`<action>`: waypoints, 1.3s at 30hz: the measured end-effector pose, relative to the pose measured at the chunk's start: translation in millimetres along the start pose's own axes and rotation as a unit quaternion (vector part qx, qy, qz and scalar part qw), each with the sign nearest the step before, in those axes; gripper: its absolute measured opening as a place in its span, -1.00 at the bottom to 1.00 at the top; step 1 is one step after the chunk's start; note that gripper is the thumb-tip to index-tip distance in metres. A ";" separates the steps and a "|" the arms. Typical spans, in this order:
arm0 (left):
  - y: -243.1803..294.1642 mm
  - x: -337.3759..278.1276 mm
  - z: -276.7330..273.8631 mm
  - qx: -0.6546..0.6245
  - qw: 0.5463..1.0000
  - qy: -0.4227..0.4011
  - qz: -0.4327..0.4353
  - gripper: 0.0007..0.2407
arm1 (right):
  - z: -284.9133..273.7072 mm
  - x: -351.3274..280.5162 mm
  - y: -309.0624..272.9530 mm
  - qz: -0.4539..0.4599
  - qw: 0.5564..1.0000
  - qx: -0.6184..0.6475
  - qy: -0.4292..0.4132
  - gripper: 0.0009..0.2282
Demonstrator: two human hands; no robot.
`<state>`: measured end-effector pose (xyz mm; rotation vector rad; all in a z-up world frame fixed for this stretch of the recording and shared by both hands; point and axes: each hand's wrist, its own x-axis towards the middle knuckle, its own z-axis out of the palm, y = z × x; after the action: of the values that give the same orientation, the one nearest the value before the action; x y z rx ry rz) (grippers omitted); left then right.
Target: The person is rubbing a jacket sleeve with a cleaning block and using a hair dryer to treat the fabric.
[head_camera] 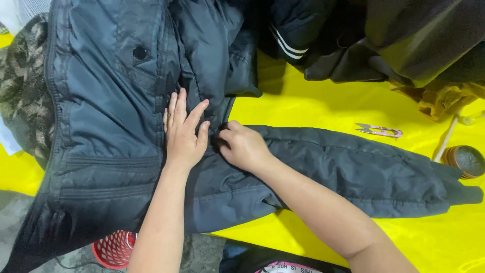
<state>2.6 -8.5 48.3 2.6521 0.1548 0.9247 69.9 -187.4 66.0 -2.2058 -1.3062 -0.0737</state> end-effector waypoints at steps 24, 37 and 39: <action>-1.8 -1.1 1.8 -0.011 1.000 0.004 0.003 -0.64 | -21.7 -20.9 20.5 0.074 0.995 -0.044 -0.045 -0.89; 5.9 2.3 -4.0 -0.013 1.000 0.004 -0.001 -0.50 | 6.3 0.8 2.9 0.040 0.999 -0.032 -0.001 -0.87; 5.0 4.2 -4.1 -0.011 1.000 -0.007 -0.005 -0.47 | -6.2 -9.6 12.7 0.048 0.998 -0.048 -0.005 -0.88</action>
<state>3.3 -11.2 55.5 2.6341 0.1540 0.8993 76.7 -202.5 62.5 -2.3490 -1.2235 -0.0891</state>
